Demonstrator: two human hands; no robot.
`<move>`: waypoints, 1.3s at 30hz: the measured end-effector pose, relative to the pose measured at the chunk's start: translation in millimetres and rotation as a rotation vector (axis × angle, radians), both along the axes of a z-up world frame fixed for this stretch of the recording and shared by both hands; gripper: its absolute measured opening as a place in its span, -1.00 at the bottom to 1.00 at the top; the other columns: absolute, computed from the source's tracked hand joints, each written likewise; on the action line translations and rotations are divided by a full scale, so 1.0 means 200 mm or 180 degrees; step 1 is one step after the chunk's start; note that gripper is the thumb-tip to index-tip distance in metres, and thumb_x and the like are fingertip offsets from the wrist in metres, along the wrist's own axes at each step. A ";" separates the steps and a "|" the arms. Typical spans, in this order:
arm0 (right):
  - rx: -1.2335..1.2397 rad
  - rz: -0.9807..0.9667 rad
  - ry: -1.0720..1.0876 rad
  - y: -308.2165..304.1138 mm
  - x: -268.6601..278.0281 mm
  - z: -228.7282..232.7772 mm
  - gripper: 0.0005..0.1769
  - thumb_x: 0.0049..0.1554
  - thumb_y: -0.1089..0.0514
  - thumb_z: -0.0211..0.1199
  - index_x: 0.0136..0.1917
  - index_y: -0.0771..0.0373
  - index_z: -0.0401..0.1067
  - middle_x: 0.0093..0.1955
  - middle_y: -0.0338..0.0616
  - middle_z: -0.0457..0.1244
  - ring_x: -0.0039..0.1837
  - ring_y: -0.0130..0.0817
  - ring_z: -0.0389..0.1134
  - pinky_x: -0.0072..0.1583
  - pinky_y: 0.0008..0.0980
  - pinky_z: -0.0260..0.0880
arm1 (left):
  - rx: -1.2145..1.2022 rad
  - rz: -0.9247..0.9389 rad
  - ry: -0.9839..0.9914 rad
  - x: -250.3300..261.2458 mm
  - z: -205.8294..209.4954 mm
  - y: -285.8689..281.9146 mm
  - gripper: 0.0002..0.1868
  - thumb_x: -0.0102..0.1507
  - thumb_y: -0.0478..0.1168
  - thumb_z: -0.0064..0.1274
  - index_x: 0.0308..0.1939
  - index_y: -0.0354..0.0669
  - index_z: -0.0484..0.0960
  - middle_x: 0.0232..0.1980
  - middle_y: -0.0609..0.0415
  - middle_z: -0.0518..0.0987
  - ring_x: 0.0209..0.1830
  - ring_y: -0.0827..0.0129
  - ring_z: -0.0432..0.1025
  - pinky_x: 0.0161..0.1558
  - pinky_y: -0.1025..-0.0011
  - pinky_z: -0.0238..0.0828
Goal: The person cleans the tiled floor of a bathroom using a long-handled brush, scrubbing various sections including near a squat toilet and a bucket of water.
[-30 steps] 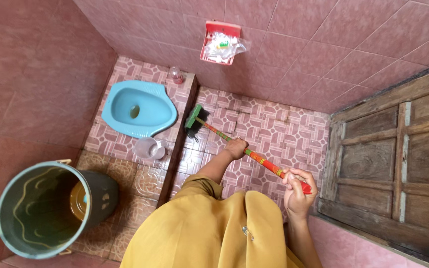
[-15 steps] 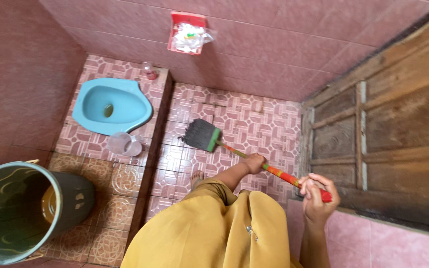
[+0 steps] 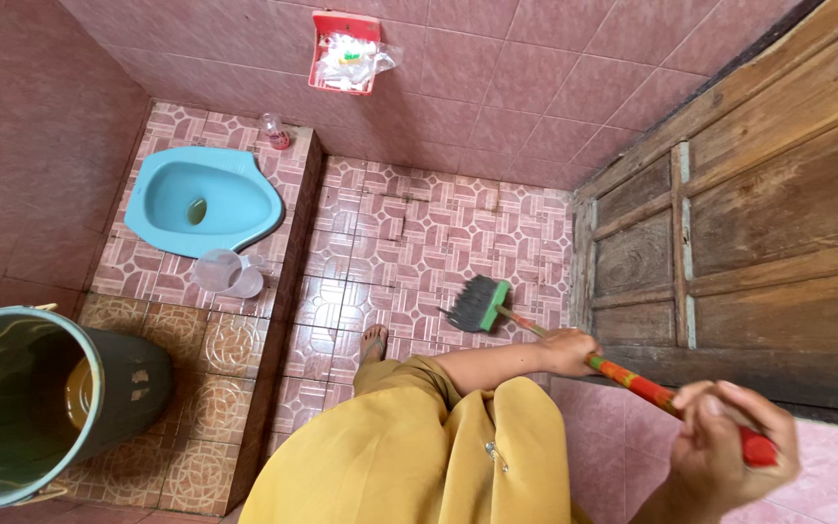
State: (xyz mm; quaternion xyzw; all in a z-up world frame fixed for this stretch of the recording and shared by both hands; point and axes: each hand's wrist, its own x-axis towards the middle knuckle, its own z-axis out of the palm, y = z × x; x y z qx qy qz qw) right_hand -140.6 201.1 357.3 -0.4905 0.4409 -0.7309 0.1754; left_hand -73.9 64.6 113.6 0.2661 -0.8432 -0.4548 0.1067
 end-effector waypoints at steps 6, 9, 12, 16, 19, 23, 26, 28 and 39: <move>0.0058 -0.0258 -0.0392 -0.10 0.16 -0.03 -0.89 0.26 0.51 0.10 0.07 0.47 0.33 -0.21 0.21 0.28 -0.36 -0.41 0.24 -0.28 -0.56 0.14 | -0.0172 0.0024 0.0049 0.10 -0.04 -0.14 -0.75 0.15 0.05 0.14 -0.21 0.08 0.73 -0.23 -0.03 0.71 -0.13 0.02 0.62 -0.10 0.04 0.54; -0.0035 -0.0025 -0.0324 -0.28 0.24 -0.18 -0.83 0.23 0.51 0.10 0.10 0.45 0.36 -0.20 0.20 0.31 -0.36 -0.45 0.24 -0.29 -0.54 0.26 | -0.0227 0.0001 -0.0061 0.23 -0.23 -0.31 -0.77 0.11 -0.01 0.17 -0.24 0.02 0.72 -0.23 -0.06 0.70 -0.14 0.01 0.61 -0.10 0.04 0.52; -0.0009 -0.0015 -0.0340 -0.46 0.37 -0.36 -0.78 0.19 0.55 0.07 0.06 0.42 0.39 -0.21 0.23 0.32 -0.42 -0.46 0.21 -0.31 -0.55 0.18 | -0.0117 0.0009 -0.0364 0.44 -0.39 -0.48 -0.75 0.17 -0.01 0.19 -0.25 -0.08 0.71 -0.19 -0.13 0.70 -0.10 -0.02 0.60 -0.04 0.06 0.53; 0.0350 0.0292 -0.0997 -0.55 0.55 -0.51 -0.72 0.15 0.54 0.03 0.10 0.42 0.41 0.01 0.23 0.35 -0.27 -0.43 0.25 -0.07 -0.44 0.32 | -0.0082 0.0223 -0.0819 0.75 -0.50 -0.67 -0.77 0.15 -0.06 0.19 -0.19 -0.04 0.72 -0.11 -0.14 0.68 -0.04 -0.03 0.58 0.01 0.05 0.50; 0.0425 0.0417 -0.1159 -0.65 0.68 -0.62 -0.73 0.18 0.52 0.03 0.10 0.43 0.43 -0.08 0.08 0.31 -0.22 -0.40 0.23 0.14 -0.30 0.35 | -0.0410 0.0274 -0.1087 0.96 -0.58 -0.82 -0.78 0.16 -0.05 0.18 -0.21 -0.05 0.72 -0.10 -0.14 0.69 -0.03 -0.05 0.58 0.00 0.04 0.51; 0.0408 0.0734 -0.1269 -0.81 0.81 -0.70 -0.74 0.20 0.51 0.03 0.10 0.41 0.44 -0.32 -0.18 0.16 -0.20 -0.38 0.20 0.36 -0.13 0.34 | -0.0566 0.0476 -0.1232 1.24 -0.63 -1.03 -0.77 0.19 -0.03 0.16 -0.25 -0.07 0.72 -0.11 -0.13 0.68 -0.03 -0.02 0.58 -0.02 0.06 0.52; 0.0488 0.0867 -0.1348 -0.93 0.90 -0.70 -0.76 0.21 0.51 0.04 0.10 0.40 0.43 -0.30 -0.17 0.16 -0.19 -0.37 0.20 0.39 -0.10 0.32 | -0.0714 0.0567 -0.1389 1.39 -0.63 -1.17 -0.80 0.18 -0.07 0.15 -0.26 -0.07 0.71 -0.11 -0.10 0.69 -0.04 0.01 0.59 -0.04 0.07 0.54; 0.0496 0.0976 -0.1308 -1.00 0.94 -0.68 -0.77 0.23 0.51 0.05 0.10 0.39 0.43 -0.29 -0.15 0.17 -0.19 -0.37 0.21 0.40 -0.07 0.31 | -0.0824 0.0636 -0.1482 1.47 -0.63 -1.24 -0.79 0.18 -0.06 0.16 -0.26 -0.09 0.70 -0.11 -0.10 0.68 -0.06 0.03 0.60 -0.06 0.08 0.54; 0.0523 0.1154 -0.1169 -1.10 0.98 -0.64 -0.77 0.23 0.51 0.03 0.11 0.41 0.42 -0.32 -0.18 0.15 -0.17 -0.36 0.25 0.25 -0.17 0.39 | -0.0658 0.1188 -0.0780 1.57 -0.61 -1.24 -0.73 0.12 0.01 0.31 -0.33 -0.08 0.68 -0.16 -0.06 0.68 -0.07 0.01 0.58 0.01 0.08 0.52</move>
